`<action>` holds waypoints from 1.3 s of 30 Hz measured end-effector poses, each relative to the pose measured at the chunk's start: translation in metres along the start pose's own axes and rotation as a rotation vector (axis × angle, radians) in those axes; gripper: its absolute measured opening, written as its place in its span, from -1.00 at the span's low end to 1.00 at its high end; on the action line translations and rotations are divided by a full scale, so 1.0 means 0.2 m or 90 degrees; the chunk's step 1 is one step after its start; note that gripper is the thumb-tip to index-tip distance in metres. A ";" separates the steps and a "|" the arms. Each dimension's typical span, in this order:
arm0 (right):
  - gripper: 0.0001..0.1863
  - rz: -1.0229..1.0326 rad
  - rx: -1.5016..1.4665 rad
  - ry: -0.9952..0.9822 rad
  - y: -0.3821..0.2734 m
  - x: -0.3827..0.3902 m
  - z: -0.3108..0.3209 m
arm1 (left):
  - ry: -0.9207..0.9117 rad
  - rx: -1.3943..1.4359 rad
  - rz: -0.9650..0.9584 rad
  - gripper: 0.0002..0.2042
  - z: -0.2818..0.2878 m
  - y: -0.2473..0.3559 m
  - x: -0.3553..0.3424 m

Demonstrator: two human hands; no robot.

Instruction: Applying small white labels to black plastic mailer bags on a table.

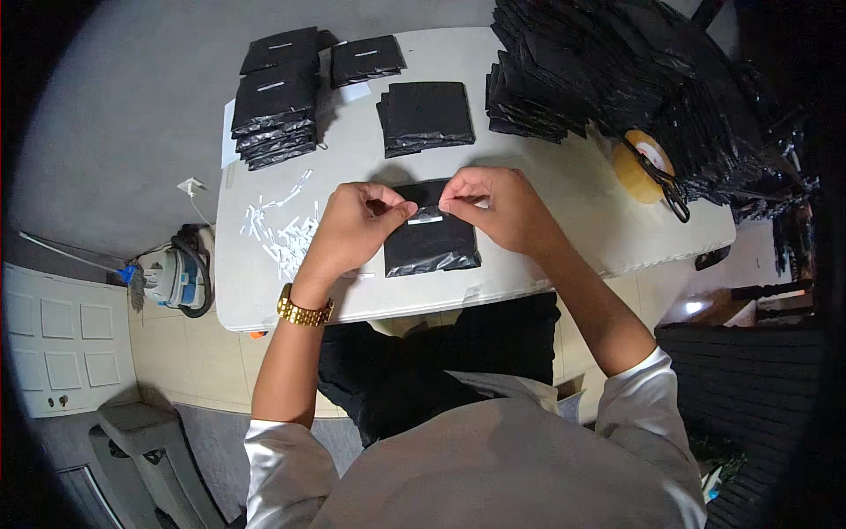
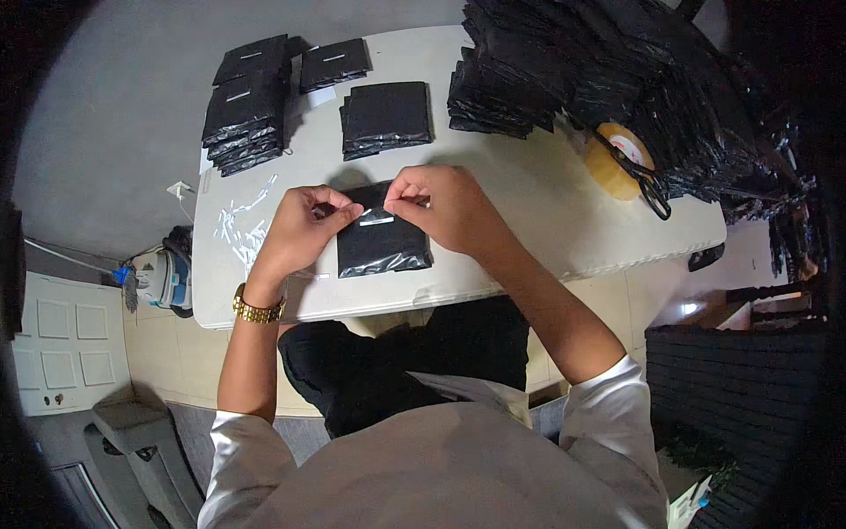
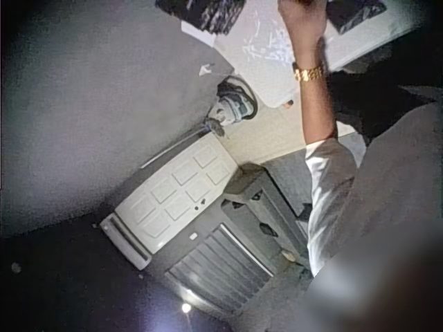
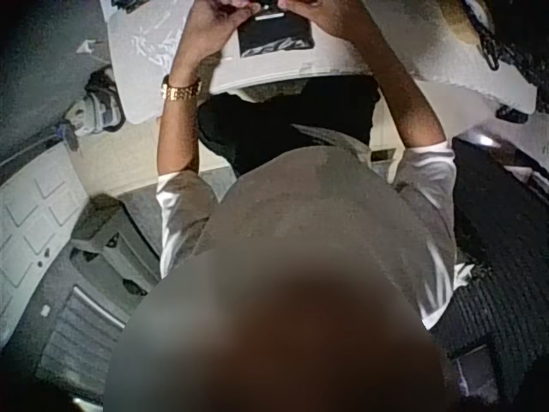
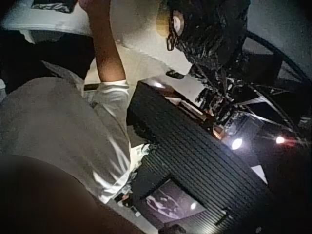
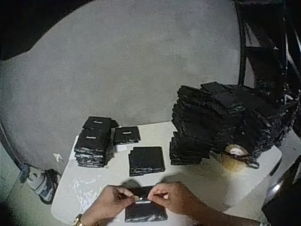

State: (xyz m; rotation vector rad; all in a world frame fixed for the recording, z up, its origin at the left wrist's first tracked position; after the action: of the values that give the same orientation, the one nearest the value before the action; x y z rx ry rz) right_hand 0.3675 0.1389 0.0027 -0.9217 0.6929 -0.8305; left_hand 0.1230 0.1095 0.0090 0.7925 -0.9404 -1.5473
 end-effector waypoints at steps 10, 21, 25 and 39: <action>-0.76 -0.036 0.024 0.066 0.00 0.03 -0.02 | 0.011 -0.001 -0.003 -0.83 -0.02 -0.01 0.01; -0.75 0.067 0.184 0.083 -0.01 0.00 -0.06 | 0.034 -0.145 -0.028 -0.80 -0.02 0.06 0.00; -0.76 0.036 0.177 0.068 -0.03 -0.01 -0.06 | 0.016 -0.150 -0.040 -0.78 -0.01 0.01 -0.02; -0.70 -0.046 0.420 -0.002 -0.04 0.00 -0.06 | 0.029 -0.377 -0.088 -0.70 -0.02 0.01 -0.01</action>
State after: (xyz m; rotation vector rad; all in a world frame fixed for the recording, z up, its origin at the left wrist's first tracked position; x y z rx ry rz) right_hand 0.3548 0.1320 0.0043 -0.3516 0.3398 -1.0355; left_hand 0.1289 0.1098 0.0094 0.4677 -0.3580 -1.7927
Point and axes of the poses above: each hand's wrist, its own x-axis away from the middle knuckle, its own z-axis out of the back of the hand, y = z × x, the point moved 2 cm from there along -x, towards the middle knuckle
